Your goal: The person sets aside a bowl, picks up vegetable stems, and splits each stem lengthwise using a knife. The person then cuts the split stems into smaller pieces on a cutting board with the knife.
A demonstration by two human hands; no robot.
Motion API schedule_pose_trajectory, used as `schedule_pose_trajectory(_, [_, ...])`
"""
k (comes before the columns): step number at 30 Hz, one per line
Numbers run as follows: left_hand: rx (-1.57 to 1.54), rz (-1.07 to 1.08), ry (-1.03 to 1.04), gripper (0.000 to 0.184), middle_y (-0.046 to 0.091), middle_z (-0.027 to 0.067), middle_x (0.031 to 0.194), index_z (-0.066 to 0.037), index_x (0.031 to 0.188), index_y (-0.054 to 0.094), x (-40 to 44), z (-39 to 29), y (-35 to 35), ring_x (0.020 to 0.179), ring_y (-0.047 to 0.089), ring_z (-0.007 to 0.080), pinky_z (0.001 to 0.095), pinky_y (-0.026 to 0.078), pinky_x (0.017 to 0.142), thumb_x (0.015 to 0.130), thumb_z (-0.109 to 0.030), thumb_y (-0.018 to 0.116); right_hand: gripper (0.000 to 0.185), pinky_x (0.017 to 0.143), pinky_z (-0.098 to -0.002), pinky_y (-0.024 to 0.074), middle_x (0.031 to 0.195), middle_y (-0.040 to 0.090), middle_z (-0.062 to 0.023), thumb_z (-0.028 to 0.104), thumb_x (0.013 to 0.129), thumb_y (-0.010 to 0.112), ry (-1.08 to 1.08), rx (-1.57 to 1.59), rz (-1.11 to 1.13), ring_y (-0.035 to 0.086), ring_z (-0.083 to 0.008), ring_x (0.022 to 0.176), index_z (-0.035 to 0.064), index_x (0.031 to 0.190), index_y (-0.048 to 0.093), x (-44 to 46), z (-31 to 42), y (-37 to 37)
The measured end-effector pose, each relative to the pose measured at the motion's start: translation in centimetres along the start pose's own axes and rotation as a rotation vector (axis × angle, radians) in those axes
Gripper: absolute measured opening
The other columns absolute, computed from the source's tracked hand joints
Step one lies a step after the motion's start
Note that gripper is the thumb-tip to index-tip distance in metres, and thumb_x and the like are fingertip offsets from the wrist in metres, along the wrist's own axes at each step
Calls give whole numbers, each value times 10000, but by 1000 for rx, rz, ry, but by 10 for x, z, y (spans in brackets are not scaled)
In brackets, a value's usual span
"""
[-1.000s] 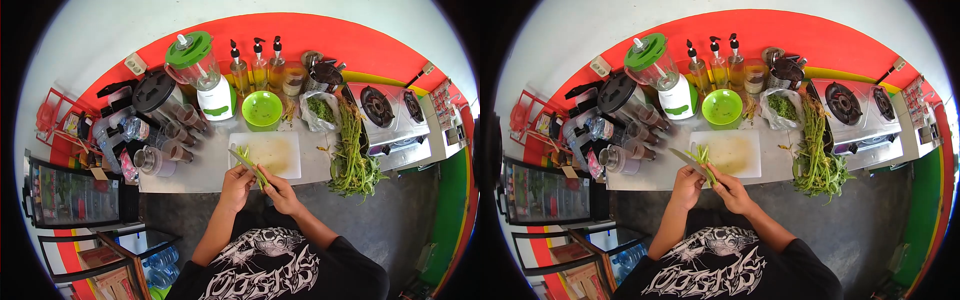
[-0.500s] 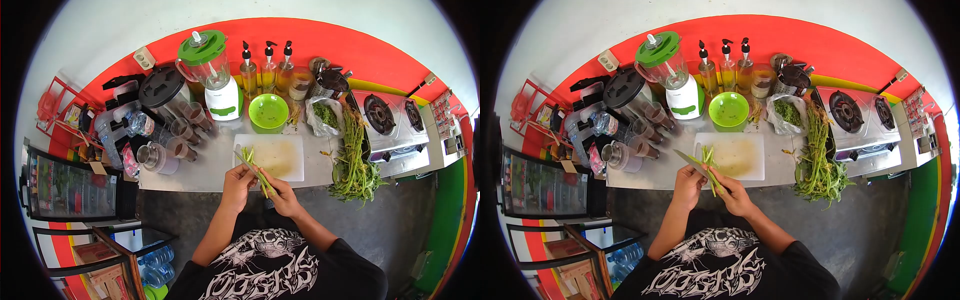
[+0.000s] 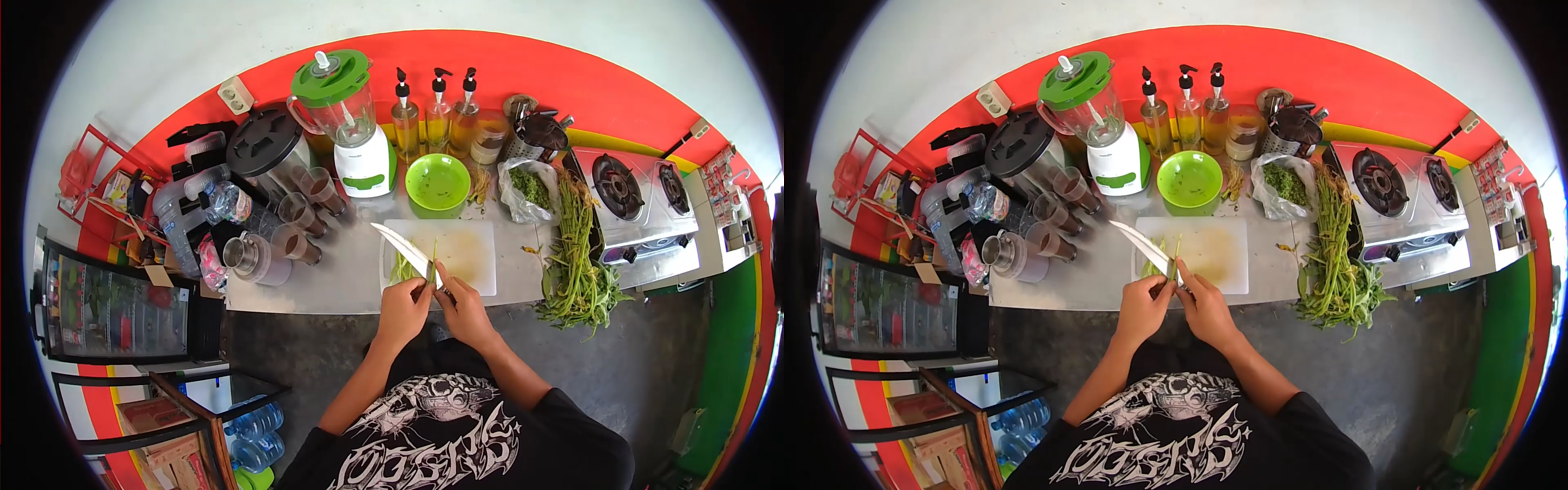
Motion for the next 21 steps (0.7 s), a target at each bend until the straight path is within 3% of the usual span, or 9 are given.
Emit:
schedule_pose_trajectory(1, [-2,6,-4,226,616,94,613,45,832,671,0,3,5,525,556,152,329,421,530,930,-158,666,601,723,-414,495,943,627,-233,-2,923,608,7,-1,0,599,-395,782,63,1495,435,-1,-4,1])
schedule_pose_trajectory(3, [150,-27,43,176,593,168,597,31,792,664,2,8,12,491,554,282,368,419,517,898,-110,659,589,729,-436,493,916,625,-234,19,925,610,8,-31,-39,602,-412,786,62,1488,441,-4,-12,3])
schedule_pose_trajectory(4, [148,-20,39,176,593,168,597,31,792,664,3,11,15,491,554,282,368,419,517,898,-110,659,589,729,-436,493,916,625,-234,19,925,610,17,-31,-39,602,-412,786,62,1488,441,-4,-17,5])
schedule_pose_trajectory(6, [192,-48,22,163,618,195,653,23,778,656,3,16,19,556,567,378,402,430,539,885,-100,654,549,750,-428,500,911,637,-244,42,934,606,73,-97,-46,625,-413,803,37,1464,465,-3,-29,7])
schedule_pose_trajectory(10, [237,-6,24,165,627,202,676,26,785,650,-1,19,30,601,591,398,423,441,560,881,-108,659,493,765,-418,508,931,651,-271,57,937,603,183,50,-99,650,-404,832,1,1417,505,10,-58,-6])
schedule_pose_trajectory(12, [225,-36,20,164,622,211,685,29,796,650,0,26,32,627,603,404,430,448,575,880,-111,662,459,739,-358,499,988,659,-257,43,941,594,190,56,-36,633,-289,769,-11,1392,530,14,-74,-1])
schedule_pose_trajectory(16, [304,-9,4,150,625,219,703,25,821,665,1,31,31,642,604,411,429,452,584,882,-112,661,456,737,-349,501,993,669,-256,56,943,593,108,36,-91,644,-278,766,-19,1387,531,23,-102,12])
schedule_pose_trajectory(18, [312,-75,30,140,634,207,696,22,851,687,-2,32,25,623,612,399,422,462,585,877,-115,673,447,745,-358,505,1013,675,-256,86,946,601,310,-34,-107,653,-284,780,-18,1377,544,28,-124,6])
schedule_pose_trajectory(21, [300,-113,-34,142,669,185,744,15,890,716,3,51,15,671,641,367,416,486,635,867,-123,695,458,763,-380,511,1034,678,-257,108,945,612,361,-22,-163,662,-331,824,-12,1381,540,30,-126,-6])
Point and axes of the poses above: each hand's wrist, its own x-axis towards the middle knuckle, its own y-axis out of the palm, z = x × y, the point moved 7 cm from there along x, towards the middle knuckle
